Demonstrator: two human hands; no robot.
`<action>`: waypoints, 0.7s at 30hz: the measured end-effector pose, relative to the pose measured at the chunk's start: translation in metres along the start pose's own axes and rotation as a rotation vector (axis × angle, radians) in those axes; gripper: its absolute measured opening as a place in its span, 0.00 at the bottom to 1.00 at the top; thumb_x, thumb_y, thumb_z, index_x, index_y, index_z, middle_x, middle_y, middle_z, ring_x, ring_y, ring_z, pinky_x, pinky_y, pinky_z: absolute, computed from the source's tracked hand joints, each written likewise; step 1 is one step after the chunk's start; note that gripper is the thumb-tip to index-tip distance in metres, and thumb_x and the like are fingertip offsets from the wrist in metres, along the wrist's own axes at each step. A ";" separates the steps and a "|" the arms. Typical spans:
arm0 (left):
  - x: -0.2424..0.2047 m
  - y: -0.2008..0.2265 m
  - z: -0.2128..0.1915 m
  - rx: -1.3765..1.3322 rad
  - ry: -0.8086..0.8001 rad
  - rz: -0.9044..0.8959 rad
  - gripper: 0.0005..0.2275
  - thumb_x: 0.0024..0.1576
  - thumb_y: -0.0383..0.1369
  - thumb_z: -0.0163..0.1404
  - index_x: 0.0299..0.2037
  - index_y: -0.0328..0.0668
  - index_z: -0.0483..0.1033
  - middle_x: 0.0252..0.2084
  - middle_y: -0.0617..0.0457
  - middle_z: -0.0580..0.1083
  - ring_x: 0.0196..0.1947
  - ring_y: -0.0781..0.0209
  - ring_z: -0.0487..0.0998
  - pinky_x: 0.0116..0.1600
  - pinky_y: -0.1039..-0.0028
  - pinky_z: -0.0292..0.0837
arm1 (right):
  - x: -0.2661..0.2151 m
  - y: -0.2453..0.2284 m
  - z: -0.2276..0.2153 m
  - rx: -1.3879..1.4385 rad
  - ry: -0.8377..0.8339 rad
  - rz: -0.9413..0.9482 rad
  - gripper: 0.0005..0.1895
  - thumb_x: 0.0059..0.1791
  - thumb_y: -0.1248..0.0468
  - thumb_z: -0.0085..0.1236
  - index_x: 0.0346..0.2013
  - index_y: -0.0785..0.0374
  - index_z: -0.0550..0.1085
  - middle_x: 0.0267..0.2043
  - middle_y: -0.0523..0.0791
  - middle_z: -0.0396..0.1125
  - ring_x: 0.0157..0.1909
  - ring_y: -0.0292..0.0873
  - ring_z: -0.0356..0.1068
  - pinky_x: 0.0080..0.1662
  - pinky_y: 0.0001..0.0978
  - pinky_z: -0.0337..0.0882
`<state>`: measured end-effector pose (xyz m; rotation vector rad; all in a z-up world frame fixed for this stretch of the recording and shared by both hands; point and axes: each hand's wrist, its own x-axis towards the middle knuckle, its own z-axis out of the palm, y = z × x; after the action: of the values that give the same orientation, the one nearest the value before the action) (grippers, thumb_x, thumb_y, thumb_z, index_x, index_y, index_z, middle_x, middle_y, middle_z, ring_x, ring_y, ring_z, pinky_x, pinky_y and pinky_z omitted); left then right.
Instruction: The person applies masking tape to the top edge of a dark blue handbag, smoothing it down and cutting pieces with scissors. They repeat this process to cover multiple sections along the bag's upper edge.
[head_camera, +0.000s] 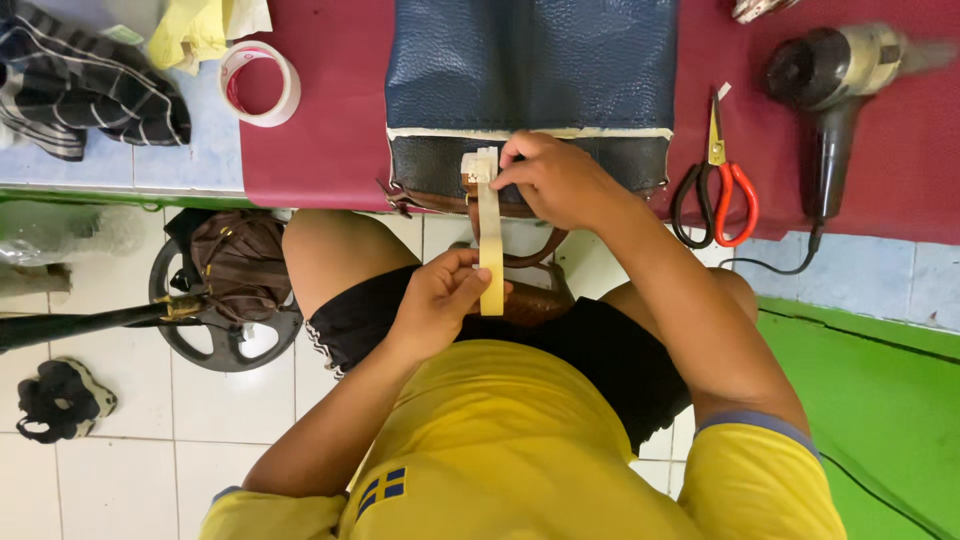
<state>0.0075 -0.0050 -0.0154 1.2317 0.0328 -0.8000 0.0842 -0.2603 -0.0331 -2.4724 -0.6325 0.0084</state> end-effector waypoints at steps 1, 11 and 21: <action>0.000 0.000 0.001 0.007 -0.004 -0.002 0.15 0.65 0.28 0.49 0.58 0.25 0.70 0.38 0.40 0.81 0.36 0.58 0.83 0.43 0.67 0.83 | 0.000 0.000 0.000 0.001 0.007 0.004 0.12 0.51 0.69 0.50 0.36 0.50 0.80 0.46 0.40 0.66 0.52 0.49 0.70 0.50 0.43 0.73; 0.000 -0.001 -0.002 -0.006 0.010 -0.016 0.14 0.65 0.28 0.48 0.58 0.25 0.70 0.42 0.37 0.80 0.41 0.51 0.84 0.47 0.59 0.84 | 0.005 -0.026 -0.012 -0.104 0.032 0.018 0.15 0.52 0.66 0.47 0.36 0.44 0.80 0.43 0.39 0.62 0.47 0.49 0.69 0.46 0.45 0.73; 0.003 -0.008 -0.004 -0.076 0.009 -0.009 0.14 0.64 0.28 0.49 0.57 0.25 0.70 0.41 0.38 0.81 0.41 0.50 0.84 0.47 0.58 0.84 | -0.010 -0.023 0.017 -0.443 0.089 0.022 0.17 0.49 0.64 0.48 0.47 0.38 0.75 0.44 0.38 0.57 0.43 0.48 0.65 0.39 0.47 0.66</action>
<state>0.0068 -0.0044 -0.0251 1.1644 0.0755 -0.7946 0.0628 -0.2393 -0.0359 -2.8842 -0.6211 -0.2586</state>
